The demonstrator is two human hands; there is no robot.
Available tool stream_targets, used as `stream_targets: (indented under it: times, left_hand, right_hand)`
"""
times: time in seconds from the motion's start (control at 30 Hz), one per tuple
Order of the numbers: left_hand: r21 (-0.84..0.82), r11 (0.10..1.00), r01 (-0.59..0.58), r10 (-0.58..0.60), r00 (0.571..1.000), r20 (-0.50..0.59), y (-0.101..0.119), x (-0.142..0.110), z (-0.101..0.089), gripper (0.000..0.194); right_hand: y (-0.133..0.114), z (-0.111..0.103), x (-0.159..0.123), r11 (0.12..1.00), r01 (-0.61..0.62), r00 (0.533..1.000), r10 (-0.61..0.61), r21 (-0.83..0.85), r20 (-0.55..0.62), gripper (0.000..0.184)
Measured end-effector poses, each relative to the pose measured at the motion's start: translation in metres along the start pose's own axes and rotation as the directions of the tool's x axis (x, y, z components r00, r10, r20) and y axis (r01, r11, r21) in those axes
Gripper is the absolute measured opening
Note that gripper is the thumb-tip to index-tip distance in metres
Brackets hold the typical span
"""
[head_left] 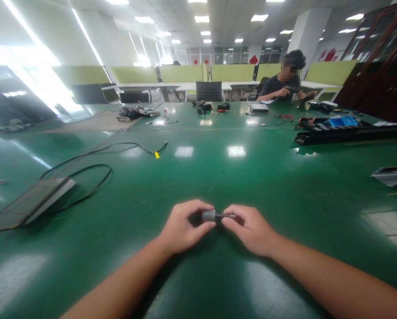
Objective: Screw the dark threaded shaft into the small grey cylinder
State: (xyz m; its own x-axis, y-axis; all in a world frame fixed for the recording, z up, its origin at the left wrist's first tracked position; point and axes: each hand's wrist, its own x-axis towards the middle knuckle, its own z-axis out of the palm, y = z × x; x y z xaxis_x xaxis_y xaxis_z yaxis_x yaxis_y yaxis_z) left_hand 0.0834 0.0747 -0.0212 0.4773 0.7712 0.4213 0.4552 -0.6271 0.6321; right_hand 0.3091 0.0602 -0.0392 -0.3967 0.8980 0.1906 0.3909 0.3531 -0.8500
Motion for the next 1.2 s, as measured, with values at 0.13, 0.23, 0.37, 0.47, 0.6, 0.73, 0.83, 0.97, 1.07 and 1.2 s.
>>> stream_targets:
  times: [0.13,0.23,0.37,0.47,0.6,0.73,0.83,0.97,1.07,1.2]
  left_hand:
    - [0.003,1.000,-0.022,0.022,1.000,-0.003,0.0001,-0.0011,-0.0011,0.024]
    - [0.006,1.000,-0.019,0.020,1.000,-0.014,-0.0001,-0.0008,-0.0019,0.024]
    - [0.000,1.000,-0.005,0.005,1.000,-0.018,0.0004,0.0000,-0.0023,0.023]
    - [0.003,1.000,0.002,-0.002,1.000,-0.021,0.0010,0.0001,-0.0024,0.022]
    - [0.012,1.000,0.008,-0.008,1.000,-0.028,0.0008,0.0002,-0.0028,0.022]
    - [0.010,1.000,0.013,-0.013,0.999,-0.029,0.0005,0.0004,-0.0031,0.023]
    - [0.007,1.000,0.010,-0.010,0.999,-0.033,0.0007,0.0005,-0.0034,0.023]
    - [0.014,1.000,0.024,-0.023,0.999,-0.038,0.0005,0.0006,-0.0041,0.022]
    - [0.015,0.999,0.031,-0.030,0.999,-0.037,-0.0008,0.0002,-0.0043,0.023]
    - [-0.004,1.000,0.031,-0.031,0.999,-0.031,-0.0019,-0.0005,-0.0040,0.022]
  right_hand:
    - [-0.0011,-0.0018,0.0001,1.000,0.003,1.000,-0.003,0.006,0.008,0.017]
    - [-0.0010,-0.0032,0.0005,1.000,0.003,1.000,-0.004,0.013,0.009,0.017]
    - [-0.0012,-0.0039,0.0001,1.000,-0.006,1.000,0.006,0.025,0.013,0.017]
    - [-0.0021,-0.0040,-0.0006,1.000,-0.015,1.000,0.015,0.015,0.004,0.017]
    - [-0.0032,-0.0034,-0.0006,0.999,-0.013,1.000,0.014,0.029,-0.015,0.016]
    - [-0.0033,-0.0031,0.0000,0.999,0.003,0.999,-0.002,0.039,-0.036,0.015]
    - [-0.0024,-0.0032,0.0003,1.000,-0.001,0.999,0.002,0.022,-0.039,0.015]
    - [-0.0021,-0.0033,0.0004,1.000,-0.013,0.999,0.014,0.019,-0.036,0.015]
    - [-0.0032,-0.0033,0.0003,1.000,-0.012,0.999,0.013,0.028,-0.038,0.015]
    - [-0.0044,-0.0026,0.0002,0.999,-0.028,0.998,0.030,0.031,-0.051,0.012]
